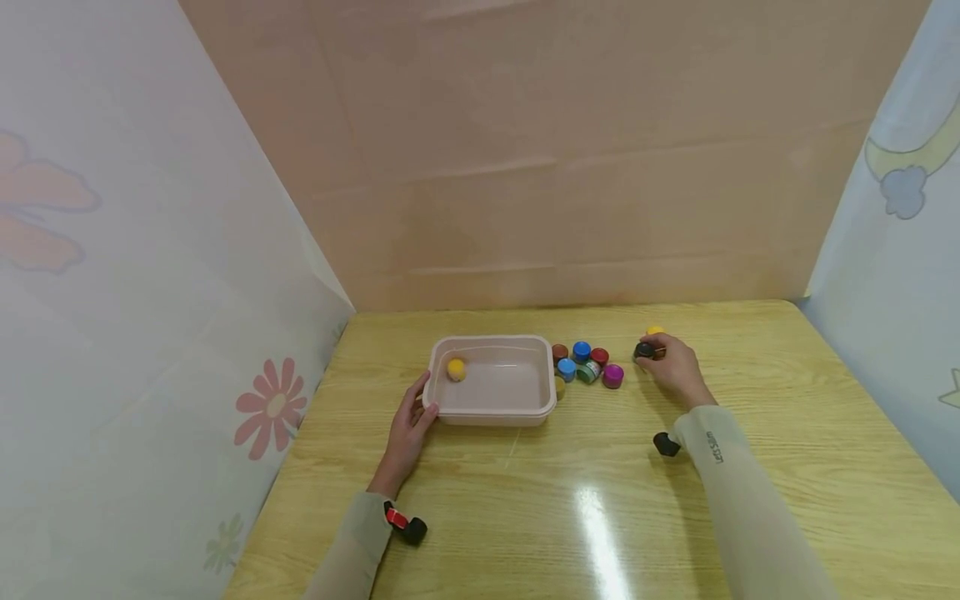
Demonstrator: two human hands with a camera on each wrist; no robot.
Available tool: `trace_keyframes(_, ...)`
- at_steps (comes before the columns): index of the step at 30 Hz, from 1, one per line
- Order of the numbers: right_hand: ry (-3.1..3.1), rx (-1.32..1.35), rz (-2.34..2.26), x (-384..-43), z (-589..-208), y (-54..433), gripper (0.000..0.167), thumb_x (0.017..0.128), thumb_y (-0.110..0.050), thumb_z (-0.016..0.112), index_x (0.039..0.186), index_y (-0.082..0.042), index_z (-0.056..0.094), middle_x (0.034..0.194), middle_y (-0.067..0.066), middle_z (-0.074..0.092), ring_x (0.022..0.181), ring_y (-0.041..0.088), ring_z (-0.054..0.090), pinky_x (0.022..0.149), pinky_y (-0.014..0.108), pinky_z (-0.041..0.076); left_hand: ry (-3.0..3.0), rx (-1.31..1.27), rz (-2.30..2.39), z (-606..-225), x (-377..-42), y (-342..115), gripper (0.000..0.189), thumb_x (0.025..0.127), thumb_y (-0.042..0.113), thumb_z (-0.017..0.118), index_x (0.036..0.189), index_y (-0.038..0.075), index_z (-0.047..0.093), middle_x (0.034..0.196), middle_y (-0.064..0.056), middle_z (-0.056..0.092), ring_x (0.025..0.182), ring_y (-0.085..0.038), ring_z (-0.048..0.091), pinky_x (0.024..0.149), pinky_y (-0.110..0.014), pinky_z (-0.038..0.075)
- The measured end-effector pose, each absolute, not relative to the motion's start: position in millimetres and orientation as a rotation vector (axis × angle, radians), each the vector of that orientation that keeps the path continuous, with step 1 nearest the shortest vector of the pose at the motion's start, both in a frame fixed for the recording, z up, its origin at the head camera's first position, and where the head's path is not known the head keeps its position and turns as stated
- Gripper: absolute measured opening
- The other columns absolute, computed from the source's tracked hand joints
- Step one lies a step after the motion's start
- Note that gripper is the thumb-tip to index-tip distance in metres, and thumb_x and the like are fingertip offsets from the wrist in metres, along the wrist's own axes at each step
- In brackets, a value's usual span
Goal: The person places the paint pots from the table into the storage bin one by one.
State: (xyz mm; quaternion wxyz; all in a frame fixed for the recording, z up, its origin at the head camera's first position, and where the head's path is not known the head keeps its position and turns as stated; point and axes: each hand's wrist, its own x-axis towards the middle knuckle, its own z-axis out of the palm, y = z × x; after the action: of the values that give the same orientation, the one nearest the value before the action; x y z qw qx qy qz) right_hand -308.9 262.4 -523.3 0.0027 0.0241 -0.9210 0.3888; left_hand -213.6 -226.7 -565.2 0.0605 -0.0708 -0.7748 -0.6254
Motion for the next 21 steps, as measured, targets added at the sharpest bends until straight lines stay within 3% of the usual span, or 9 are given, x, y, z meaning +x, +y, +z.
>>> trace_keyframes(16,-2.802,0.051,1.319,-307.0,-507.1,260.7,0.049,0.101,-0.017,0.067,0.142,0.005,0.053,0.135,0.033,0.056,0.124,0.05,0.057,0.106,0.061,0.046,-2.312,-0.247,-1.898,-566.9,-213.4,-226.9,0.057,0.107,0.016,0.057,0.16,0.026,0.038,0.166,-0.004,0.037,0.139,-0.038,0.051,0.098,-0.014,0.048)
trace_keyframes(21,-2.768,0.047,1.339,-306.5,-504.8,260.1,0.05,0.101,-0.022,0.067,0.142,0.005,0.053,0.137,0.033,0.055,0.126,0.05,0.057,0.104,0.061,0.048,-2.331,-0.247,-1.882,-566.2,-213.6,-227.8,0.057,0.107,0.02,0.058,0.159,0.029,0.039,0.165,-0.002,0.039,0.138,-0.036,0.052,0.098,-0.015,0.048)
